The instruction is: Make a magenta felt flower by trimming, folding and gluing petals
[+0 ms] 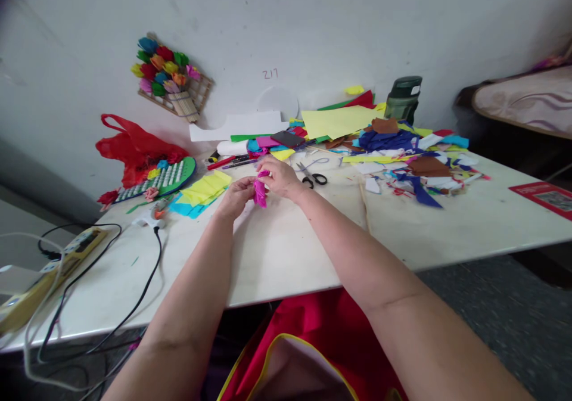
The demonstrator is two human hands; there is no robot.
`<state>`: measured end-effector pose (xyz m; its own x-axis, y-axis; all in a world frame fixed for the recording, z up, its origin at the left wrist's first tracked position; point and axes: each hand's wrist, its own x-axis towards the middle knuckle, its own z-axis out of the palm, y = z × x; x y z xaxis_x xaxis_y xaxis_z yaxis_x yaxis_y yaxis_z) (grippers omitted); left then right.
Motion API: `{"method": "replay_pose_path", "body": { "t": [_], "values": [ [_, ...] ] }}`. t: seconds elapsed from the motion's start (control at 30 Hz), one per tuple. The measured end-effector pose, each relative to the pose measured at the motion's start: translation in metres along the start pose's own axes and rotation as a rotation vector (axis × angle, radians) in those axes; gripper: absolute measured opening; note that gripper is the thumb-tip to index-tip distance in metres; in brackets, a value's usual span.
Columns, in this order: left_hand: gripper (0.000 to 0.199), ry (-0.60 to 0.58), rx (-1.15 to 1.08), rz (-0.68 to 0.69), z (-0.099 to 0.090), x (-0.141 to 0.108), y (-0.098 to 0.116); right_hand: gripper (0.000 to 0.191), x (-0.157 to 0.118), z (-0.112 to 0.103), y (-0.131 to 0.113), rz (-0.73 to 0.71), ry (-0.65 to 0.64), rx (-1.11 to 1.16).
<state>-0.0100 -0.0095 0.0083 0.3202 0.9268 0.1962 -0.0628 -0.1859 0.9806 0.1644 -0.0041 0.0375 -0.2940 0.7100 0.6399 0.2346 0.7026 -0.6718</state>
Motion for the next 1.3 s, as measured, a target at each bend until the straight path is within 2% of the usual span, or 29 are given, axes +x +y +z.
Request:
{"method": "replay_pose_path", "body": {
  "t": [0.17,0.27,0.73,0.87,1.03,1.3],
  "values": [
    [0.045,-0.036,0.012,-0.01,-0.002,-0.002,0.002,0.013,-0.004,-0.009,-0.002,0.197,-0.134,0.198],
    [0.045,-0.068,-0.003,-0.021,-0.002,-0.004,0.004,0.015,-0.005,-0.01,-0.002,0.252,-0.15,0.256],
    [0.033,-0.032,-0.092,-0.079,0.005,-0.002,0.003,0.013,-0.003,-0.007,0.007,0.161,-0.078,0.293],
    [0.03,0.005,-0.117,-0.082,0.006,-0.001,0.002,0.011,-0.004,-0.011,0.003,0.129,-0.101,0.289],
    [0.031,0.02,-0.181,-0.1,0.005,0.0,0.0,0.014,-0.005,-0.012,0.0,0.17,-0.13,0.286],
    [0.022,0.019,-0.208,-0.118,0.008,0.0,0.001,0.022,-0.003,-0.005,0.009,0.204,-0.1,0.318]
  ]
}}
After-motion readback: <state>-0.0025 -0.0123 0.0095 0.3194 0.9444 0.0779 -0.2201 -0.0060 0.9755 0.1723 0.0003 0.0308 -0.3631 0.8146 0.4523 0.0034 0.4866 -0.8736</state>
